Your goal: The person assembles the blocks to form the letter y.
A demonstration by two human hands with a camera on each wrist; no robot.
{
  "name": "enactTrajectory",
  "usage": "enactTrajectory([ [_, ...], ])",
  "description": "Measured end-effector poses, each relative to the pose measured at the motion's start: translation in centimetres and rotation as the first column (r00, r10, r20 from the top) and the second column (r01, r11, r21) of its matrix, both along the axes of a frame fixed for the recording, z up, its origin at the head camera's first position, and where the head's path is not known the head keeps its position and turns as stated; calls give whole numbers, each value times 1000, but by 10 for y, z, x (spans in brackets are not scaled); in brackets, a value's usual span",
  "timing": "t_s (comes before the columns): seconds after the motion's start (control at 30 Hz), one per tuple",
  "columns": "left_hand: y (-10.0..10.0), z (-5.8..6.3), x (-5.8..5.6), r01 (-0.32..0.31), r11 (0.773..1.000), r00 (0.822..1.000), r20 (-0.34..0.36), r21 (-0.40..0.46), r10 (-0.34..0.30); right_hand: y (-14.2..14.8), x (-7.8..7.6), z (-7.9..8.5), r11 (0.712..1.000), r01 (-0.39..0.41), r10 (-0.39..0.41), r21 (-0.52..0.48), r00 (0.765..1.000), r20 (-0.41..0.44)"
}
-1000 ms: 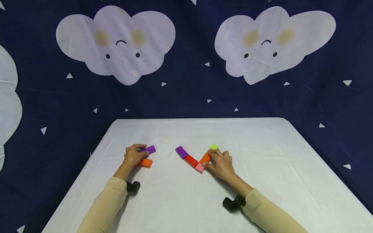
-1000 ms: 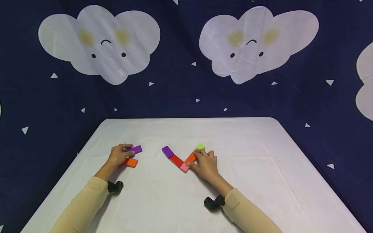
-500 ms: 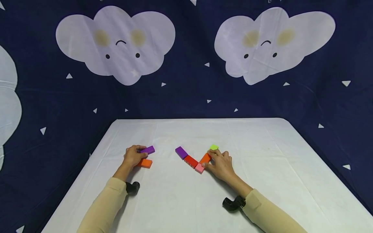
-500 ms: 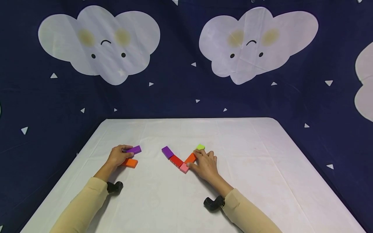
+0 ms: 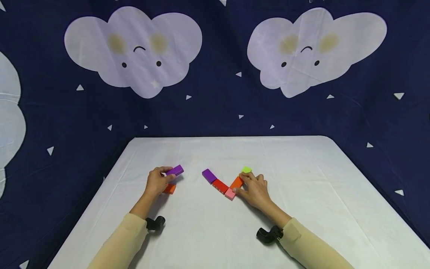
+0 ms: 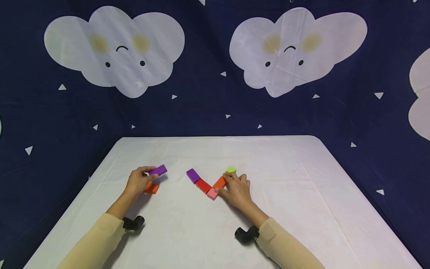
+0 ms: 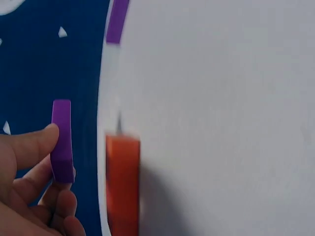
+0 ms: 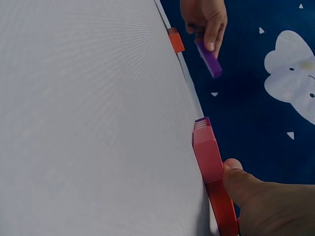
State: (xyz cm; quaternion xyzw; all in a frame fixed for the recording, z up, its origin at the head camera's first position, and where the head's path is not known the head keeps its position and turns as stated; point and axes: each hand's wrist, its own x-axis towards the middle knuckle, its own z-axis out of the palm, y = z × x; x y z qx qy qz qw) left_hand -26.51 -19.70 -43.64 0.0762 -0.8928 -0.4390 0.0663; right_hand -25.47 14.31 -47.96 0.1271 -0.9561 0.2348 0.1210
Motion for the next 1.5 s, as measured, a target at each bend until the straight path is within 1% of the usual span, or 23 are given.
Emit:
enactTrajectory([
  [0.13,15,3,13,8,1000,999,-52,28,-6,0,0,-1,1000,1,-1,1,1000,3],
  [0.27,30,2,25,24,998,997,-80,57,-19,0,0,-2,1000,4,-4,1,1000,2],
  [0.5,55,-5,46,53,993,994,-103,105,-43,0,0,-3,1000,2,-2,-4,1000,1],
  [0.63,66,-10,54,78,990,991,-118,116,-64,0,0,-3,1000,1,-1,-7,1000,3],
  [0.7,71,-13,58,88,988,991,-114,126,-73,0,0,-3,1000,2,-1,-6,1000,3],
  [0.77,76,-16,62,98,986,990,-111,137,-83,1,0,-3,1000,3,-3,-3,1000,2],
  [0.87,84,-19,67,116,980,991,-88,162,-102,1,0,-3,1000,4,-4,1,1000,3],
  [1.0,93,-23,74,152,974,987,-67,166,-143,1,-1,-2,1000,5,-4,-2,1000,4],
  [1.1,100,-26,78,180,970,983,-64,162,-172,1,0,-1,1000,3,-3,-7,1000,1],
  [1.27,111,-31,81,209,962,977,-84,176,-197,1,0,-1,1000,2,-2,-8,1000,-5],
  [1.4,120,-37,82,220,962,973,-111,159,-204,1,0,-2,1000,1,-1,-4,1000,-6],
  [1.5,126,-38,83,228,965,968,-134,132,-211,2,-1,-2,1000,1,-1,-1,1000,-10],
])
